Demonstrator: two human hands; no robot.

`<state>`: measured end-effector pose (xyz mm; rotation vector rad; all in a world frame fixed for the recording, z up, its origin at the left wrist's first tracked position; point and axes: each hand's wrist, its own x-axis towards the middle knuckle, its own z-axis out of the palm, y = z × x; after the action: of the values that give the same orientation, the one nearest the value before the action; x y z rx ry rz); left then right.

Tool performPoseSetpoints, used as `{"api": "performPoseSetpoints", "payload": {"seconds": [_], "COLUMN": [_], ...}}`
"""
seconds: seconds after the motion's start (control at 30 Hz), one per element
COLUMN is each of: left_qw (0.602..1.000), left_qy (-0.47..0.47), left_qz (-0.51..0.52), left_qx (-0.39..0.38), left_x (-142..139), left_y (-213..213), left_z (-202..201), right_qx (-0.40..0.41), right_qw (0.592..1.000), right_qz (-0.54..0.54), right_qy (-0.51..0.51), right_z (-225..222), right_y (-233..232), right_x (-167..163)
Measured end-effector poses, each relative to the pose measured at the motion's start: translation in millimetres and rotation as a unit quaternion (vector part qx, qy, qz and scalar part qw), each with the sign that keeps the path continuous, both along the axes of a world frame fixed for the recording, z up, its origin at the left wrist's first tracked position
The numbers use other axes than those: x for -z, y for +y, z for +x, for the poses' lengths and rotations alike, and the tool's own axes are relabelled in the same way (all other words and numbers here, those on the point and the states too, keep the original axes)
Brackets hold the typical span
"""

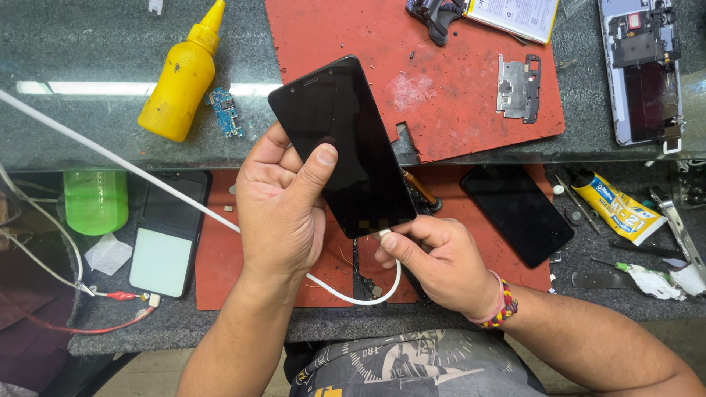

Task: The person pries open the back cover of a smartphone, removes the battery, and uses a pry tool to work on the internal components. They then connect a charging cable to test the phone, handle the screen assembly, and continue prying at internal parts on the workbench.

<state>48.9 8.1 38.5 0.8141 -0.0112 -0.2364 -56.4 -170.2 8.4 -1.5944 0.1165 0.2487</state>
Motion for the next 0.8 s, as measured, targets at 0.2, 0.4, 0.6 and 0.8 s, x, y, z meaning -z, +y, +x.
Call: {"api": "performPoseSetpoints", "payload": {"seconds": [0.2, 0.4, 0.6, 0.8], "left_qw": [1.000, 1.000, 0.999, 0.998], "left_qy": [0.008, 0.026, 0.050, 0.054], "left_qz": [0.000, -0.002, -0.021, -0.037], "left_qx": [0.001, -0.005, 0.003, 0.014], "left_x": [0, -2, -4, -3], "left_y": [1, 1, 1, 2], "left_z": [0, 1, 2, 2], "right_qx": [0.000, -0.005, -0.007, -0.013], "right_qw": [1.000, 0.997, 0.994, 0.998], "right_qz": [0.026, 0.068, 0.094, 0.056], "right_qy": [0.010, 0.037, 0.063, 0.030], "right_z": [-2, -4, -5, -3], "right_y": [-1, -2, -4, -6], "right_x": [4, 3, -4, -11]}}
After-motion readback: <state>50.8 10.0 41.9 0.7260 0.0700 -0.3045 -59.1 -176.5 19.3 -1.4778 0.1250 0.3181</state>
